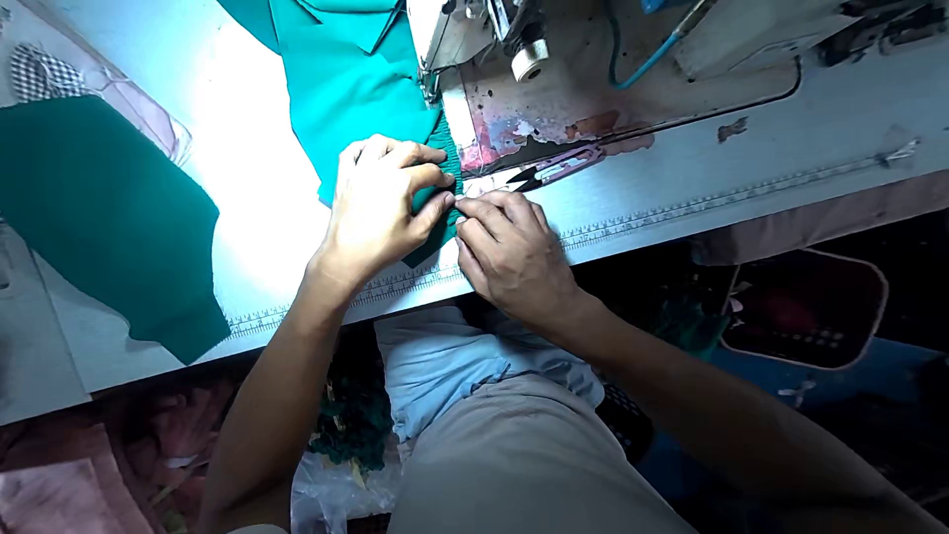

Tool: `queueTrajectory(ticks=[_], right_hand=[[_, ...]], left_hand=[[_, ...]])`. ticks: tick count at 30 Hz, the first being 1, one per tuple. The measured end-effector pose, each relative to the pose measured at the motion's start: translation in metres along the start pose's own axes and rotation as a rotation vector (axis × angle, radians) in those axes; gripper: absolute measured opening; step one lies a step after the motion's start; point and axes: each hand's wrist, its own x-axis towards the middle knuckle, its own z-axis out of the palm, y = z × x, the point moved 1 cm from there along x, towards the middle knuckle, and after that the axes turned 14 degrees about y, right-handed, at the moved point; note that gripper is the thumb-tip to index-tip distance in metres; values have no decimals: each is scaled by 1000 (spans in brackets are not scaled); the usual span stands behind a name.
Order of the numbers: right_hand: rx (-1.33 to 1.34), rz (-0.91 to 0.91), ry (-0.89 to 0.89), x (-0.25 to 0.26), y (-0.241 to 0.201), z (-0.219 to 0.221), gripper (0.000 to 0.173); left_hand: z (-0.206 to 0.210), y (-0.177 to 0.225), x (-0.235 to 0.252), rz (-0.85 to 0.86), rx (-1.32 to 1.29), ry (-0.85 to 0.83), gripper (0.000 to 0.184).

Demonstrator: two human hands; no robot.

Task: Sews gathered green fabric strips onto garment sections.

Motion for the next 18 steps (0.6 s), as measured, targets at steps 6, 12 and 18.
queueTrajectory(ticks=[6,12,18], right_hand=[[18,17,56,-6,5,7,24],[16,22,60,-8,5,8,24],[12,19,51,-8,6,8,25]], left_hand=[[-1,-13,22,-156,223,138,45],[-7,-13,35,-136,263,13,32],[-8,-13,44,-156,273,-66,45]])
